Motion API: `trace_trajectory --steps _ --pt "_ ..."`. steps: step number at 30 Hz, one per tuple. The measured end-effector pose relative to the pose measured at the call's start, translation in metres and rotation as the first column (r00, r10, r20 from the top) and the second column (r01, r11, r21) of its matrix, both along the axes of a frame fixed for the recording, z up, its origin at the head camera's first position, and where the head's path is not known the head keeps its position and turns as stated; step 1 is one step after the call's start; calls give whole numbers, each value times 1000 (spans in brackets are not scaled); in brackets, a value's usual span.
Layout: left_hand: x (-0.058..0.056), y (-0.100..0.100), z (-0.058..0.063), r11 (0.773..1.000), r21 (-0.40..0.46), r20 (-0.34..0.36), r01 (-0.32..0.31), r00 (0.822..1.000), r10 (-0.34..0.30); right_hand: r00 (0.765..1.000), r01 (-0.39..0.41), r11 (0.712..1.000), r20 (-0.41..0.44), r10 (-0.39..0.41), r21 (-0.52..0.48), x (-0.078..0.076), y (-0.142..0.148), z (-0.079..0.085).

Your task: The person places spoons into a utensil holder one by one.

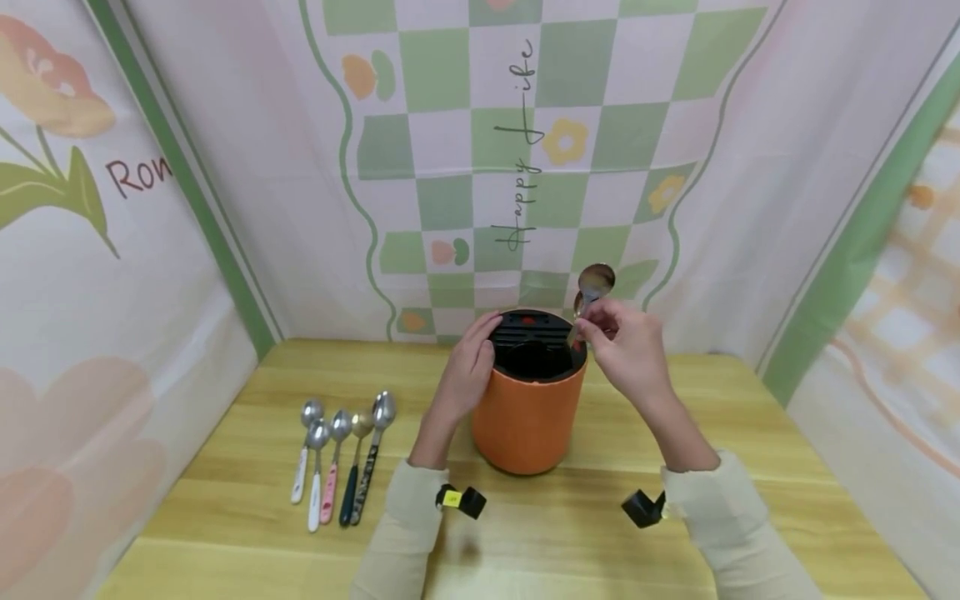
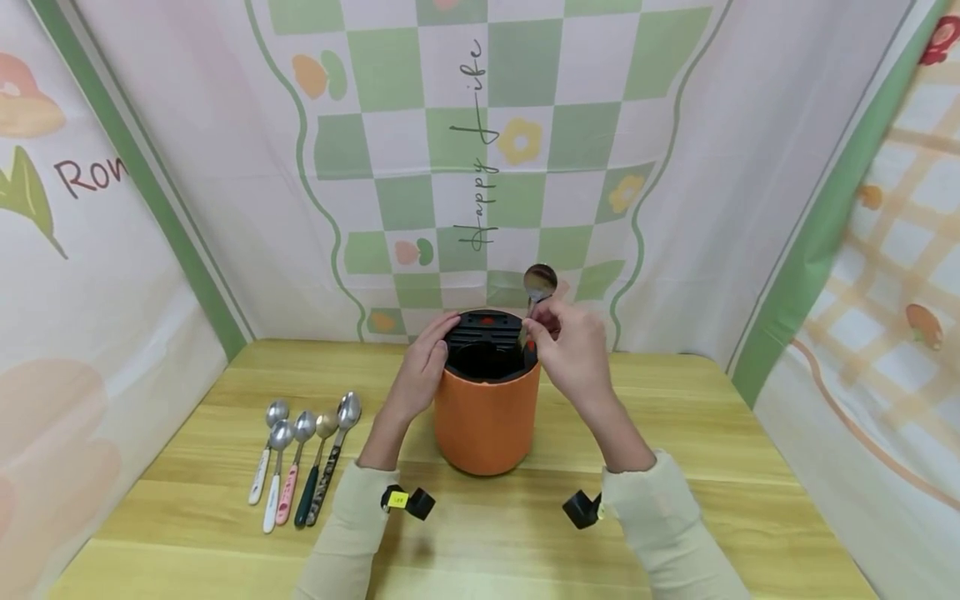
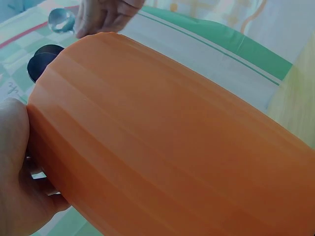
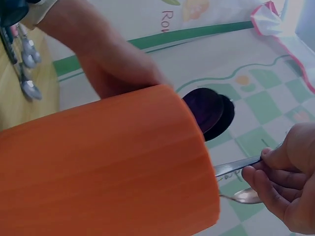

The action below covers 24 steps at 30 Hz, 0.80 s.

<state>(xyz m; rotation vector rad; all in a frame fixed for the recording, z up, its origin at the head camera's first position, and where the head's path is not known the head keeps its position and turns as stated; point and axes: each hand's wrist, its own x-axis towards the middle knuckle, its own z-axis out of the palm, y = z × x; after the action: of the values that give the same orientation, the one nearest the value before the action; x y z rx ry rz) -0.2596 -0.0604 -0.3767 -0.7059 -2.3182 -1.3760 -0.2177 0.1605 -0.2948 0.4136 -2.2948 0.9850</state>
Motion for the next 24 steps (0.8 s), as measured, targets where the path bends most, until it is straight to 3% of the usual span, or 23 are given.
trace_trajectory --steps 10,16,24 --pt "0 0 3 1000 -3 8 3 1000 -3 998 -56 996 -15 57 68 -8 -2 -20" --pt "0 -1 2 1000 3 9 -4 1000 4 999 -33 993 20 31 114 -9 -1 -31" --pt "0 0 1 1000 3 15 -2 1000 2 1000 16 999 22 -16 34 -2 9 -40"
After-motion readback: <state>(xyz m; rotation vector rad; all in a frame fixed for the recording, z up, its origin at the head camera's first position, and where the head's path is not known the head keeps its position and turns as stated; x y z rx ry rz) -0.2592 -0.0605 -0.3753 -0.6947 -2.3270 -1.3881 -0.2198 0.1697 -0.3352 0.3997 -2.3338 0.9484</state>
